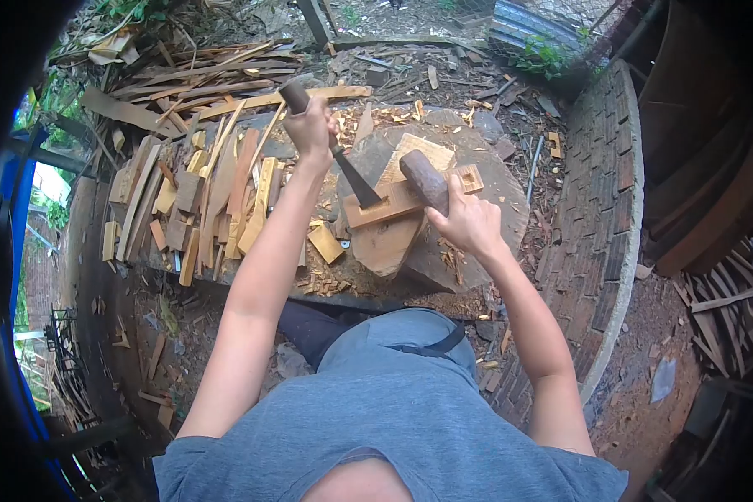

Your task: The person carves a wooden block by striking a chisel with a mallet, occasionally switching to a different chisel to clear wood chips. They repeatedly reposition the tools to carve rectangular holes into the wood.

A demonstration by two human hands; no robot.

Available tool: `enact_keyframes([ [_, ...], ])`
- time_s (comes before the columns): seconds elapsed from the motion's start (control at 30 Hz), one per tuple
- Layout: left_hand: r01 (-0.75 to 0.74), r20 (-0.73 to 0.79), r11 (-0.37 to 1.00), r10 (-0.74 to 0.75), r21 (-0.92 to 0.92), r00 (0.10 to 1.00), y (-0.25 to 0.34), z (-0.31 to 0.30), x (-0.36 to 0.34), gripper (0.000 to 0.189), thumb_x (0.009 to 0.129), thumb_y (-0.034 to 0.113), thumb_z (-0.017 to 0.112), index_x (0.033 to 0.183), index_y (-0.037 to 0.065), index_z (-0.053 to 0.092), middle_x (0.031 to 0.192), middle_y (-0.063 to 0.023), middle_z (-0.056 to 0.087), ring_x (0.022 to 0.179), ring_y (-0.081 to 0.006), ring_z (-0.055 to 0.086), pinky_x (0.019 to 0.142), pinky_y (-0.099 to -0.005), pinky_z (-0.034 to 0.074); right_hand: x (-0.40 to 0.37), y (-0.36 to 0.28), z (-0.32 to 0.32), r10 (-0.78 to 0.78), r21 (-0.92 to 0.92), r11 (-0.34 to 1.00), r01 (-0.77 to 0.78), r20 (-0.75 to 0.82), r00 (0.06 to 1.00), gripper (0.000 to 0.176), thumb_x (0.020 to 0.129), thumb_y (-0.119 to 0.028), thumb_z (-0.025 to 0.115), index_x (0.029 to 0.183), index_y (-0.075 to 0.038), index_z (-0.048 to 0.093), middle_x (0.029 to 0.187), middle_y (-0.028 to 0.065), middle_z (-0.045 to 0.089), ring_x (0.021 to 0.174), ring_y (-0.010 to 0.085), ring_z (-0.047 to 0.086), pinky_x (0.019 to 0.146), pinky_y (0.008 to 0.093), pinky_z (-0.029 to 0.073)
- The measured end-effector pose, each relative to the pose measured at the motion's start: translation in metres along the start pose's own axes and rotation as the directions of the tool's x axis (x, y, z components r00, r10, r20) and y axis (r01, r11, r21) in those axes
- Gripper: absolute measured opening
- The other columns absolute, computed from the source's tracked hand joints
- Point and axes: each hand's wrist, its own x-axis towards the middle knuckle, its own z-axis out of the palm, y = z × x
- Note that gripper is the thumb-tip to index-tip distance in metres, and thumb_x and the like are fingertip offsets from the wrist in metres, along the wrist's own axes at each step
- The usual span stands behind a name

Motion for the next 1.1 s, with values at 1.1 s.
enact_keyframes([
  [1.1,-0.206,0.027,0.977,0.207,-0.047,0.978,0.05,-0.008,-0.069,0.029,0.092,0.024,0.069,0.083,0.009,0.046,0.058,0.0017,0.044,0.044,-0.0065,0.044,0.04,-0.023,0.038,0.002,-0.005,0.014,0.075,0.091,0.993,-0.071,-0.048,0.996,0.075,0.082,-0.052,0.06,0.133,-0.001,0.04,0.077,0.0236,0.068,0.073,0.0404,0.068,0.064,0.0505,0.052],
])
